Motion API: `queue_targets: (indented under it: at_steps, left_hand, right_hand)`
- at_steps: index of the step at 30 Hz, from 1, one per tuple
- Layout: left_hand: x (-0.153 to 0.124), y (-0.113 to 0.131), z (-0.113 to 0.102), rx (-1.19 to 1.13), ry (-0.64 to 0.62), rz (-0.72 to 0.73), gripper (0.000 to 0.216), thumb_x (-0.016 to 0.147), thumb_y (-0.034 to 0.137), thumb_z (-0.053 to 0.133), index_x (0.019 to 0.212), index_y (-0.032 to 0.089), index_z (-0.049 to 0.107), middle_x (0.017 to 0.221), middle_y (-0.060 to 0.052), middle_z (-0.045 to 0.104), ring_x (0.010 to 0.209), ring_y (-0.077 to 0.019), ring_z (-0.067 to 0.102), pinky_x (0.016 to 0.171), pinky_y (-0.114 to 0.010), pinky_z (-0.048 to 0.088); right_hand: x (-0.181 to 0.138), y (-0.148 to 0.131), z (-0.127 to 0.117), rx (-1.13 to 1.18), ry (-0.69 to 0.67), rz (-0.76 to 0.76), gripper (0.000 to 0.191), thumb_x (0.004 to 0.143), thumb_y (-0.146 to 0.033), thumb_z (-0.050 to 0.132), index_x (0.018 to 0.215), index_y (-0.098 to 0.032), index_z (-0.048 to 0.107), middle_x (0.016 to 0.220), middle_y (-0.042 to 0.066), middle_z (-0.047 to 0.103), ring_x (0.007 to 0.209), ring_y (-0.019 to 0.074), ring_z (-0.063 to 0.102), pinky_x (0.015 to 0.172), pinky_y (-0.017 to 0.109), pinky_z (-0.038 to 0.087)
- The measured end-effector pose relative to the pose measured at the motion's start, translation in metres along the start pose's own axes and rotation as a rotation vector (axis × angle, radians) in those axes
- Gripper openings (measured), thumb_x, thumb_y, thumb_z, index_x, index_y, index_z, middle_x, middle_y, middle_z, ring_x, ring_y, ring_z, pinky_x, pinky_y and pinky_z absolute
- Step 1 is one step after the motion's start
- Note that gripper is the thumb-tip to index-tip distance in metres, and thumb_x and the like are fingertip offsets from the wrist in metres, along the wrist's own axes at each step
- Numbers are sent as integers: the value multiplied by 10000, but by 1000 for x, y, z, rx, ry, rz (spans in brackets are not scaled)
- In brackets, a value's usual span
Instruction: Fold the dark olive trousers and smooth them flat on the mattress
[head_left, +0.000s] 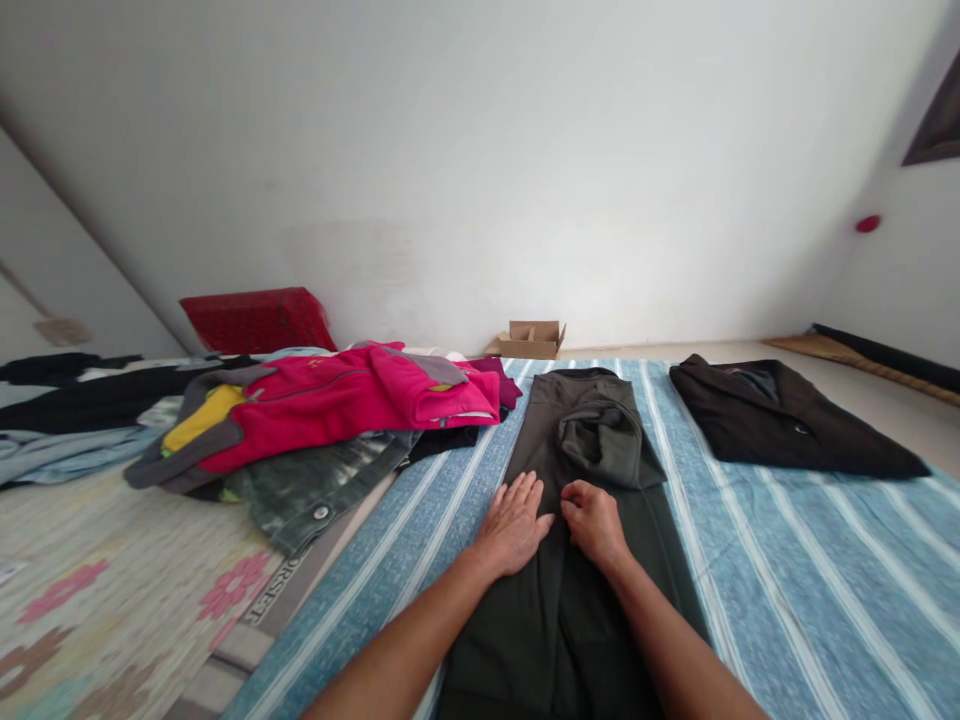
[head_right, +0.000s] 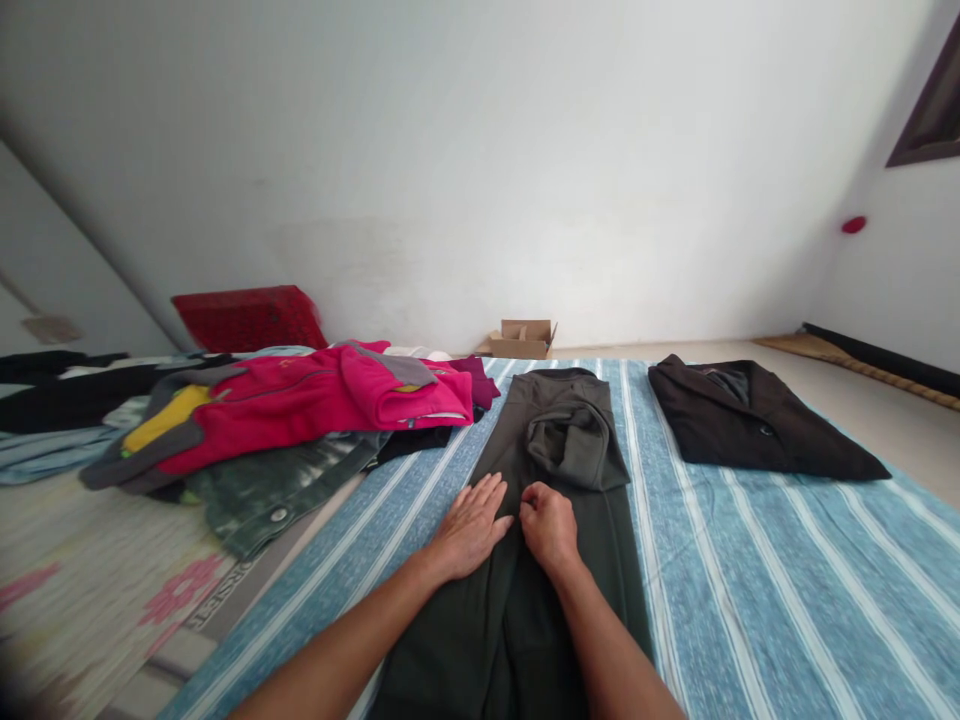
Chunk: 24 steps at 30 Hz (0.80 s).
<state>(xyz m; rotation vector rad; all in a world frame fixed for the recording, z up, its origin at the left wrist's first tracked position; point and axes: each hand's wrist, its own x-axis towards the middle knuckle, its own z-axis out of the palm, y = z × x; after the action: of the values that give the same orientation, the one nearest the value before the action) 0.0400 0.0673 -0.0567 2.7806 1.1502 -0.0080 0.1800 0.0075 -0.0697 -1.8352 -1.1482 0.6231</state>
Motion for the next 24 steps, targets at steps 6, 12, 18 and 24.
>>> queue_targets:
  at_steps: [6,12,18,24]
  left_hand:
    - [1,3,0,-23,-9,-1,596,918,437,316,1429,133,291,1526,-107,207,1410,-227,136,1131,-447,151]
    - [-8,6,-5,-43,-35,11,586,922,430,324,1424,129,295,1529,-121,187,1413,-227,118,1132,-443,145]
    - [-37,14,-7,-75,-77,45,606,923,462,317,1439,149,259,1534,-109,172,1417,-220,88,1136,-438,125]
    - [-55,30,-3,-72,-62,48,592,932,458,294,1442,159,259,1532,-106,173,1415,-227,100,1134,-444,136]
  right_hand:
    - [0,0,-2,14,-29,27,133,761,-145,500,804,-181,621,578,-28,611,418,95,545,444,178,347]
    - [0,1,-3,24,-29,35,121,762,-162,501,798,-183,614,578,-27,615,397,98,544,440,182,361]
    - [-1,1,-6,26,-28,38,136,750,-160,505,809,-177,627,609,-8,647,408,100,551,463,189,379]
    - [-1,3,-7,31,-23,41,169,742,-168,501,838,-161,640,630,9,662,407,106,557,481,201,406]
